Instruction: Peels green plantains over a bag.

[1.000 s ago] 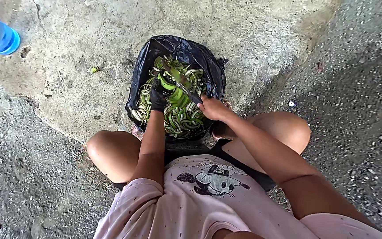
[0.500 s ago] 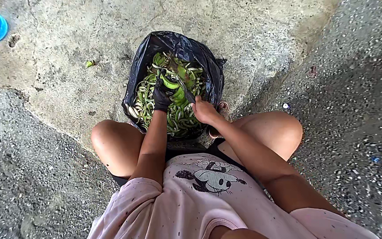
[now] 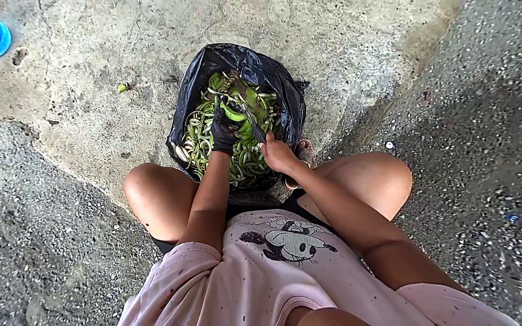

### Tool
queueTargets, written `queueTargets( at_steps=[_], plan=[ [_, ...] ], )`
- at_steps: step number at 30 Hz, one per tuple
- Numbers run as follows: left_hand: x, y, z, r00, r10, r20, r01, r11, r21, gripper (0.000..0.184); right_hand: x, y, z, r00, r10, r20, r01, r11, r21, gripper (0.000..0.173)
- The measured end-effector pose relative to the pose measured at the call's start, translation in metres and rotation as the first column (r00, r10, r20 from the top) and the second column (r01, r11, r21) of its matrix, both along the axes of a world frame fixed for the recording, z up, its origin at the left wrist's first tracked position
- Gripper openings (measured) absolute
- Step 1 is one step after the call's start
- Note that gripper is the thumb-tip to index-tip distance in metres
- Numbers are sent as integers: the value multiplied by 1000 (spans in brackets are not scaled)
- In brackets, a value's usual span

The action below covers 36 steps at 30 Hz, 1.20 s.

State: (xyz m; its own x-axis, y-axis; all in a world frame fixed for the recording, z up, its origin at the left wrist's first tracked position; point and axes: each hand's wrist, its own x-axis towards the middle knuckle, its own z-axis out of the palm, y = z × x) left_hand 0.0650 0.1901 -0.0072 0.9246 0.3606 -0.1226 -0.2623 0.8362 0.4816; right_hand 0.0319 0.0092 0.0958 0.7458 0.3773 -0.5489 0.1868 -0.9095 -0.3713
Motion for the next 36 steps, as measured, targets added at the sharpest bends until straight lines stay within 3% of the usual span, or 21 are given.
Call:
queueTargets(
  at_steps=[9, 17, 23, 29, 36],
  plan=[
    [0, -11, 8, 996, 6, -88, 5, 993, 119, 44, 1, 2, -3, 1000, 14, 10, -14, 999, -47, 39],
    [-1, -12, 0, 987, 10, -161, 4, 996, 84, 42, 13, 12, 1, 998, 21, -54, -27, 994, -108, 38],
    [-4, -19, 8, 930, -19, -368, 92, 979, 183, 42, 25, 19, 13, 994, 46, -95, -61, 986, -157, 41],
    [-3, -16, 23, 812, 14, -584, 46, 995, 88, 37, 17, 6, 30, 986, 101, -130, -124, 975, -184, 43],
    [-5, -11, 28, 812, 1, -584, 35, 998, 50, 38, 21, 5, 13, 984, 43, -175, -70, 986, -149, 42]
  ],
)
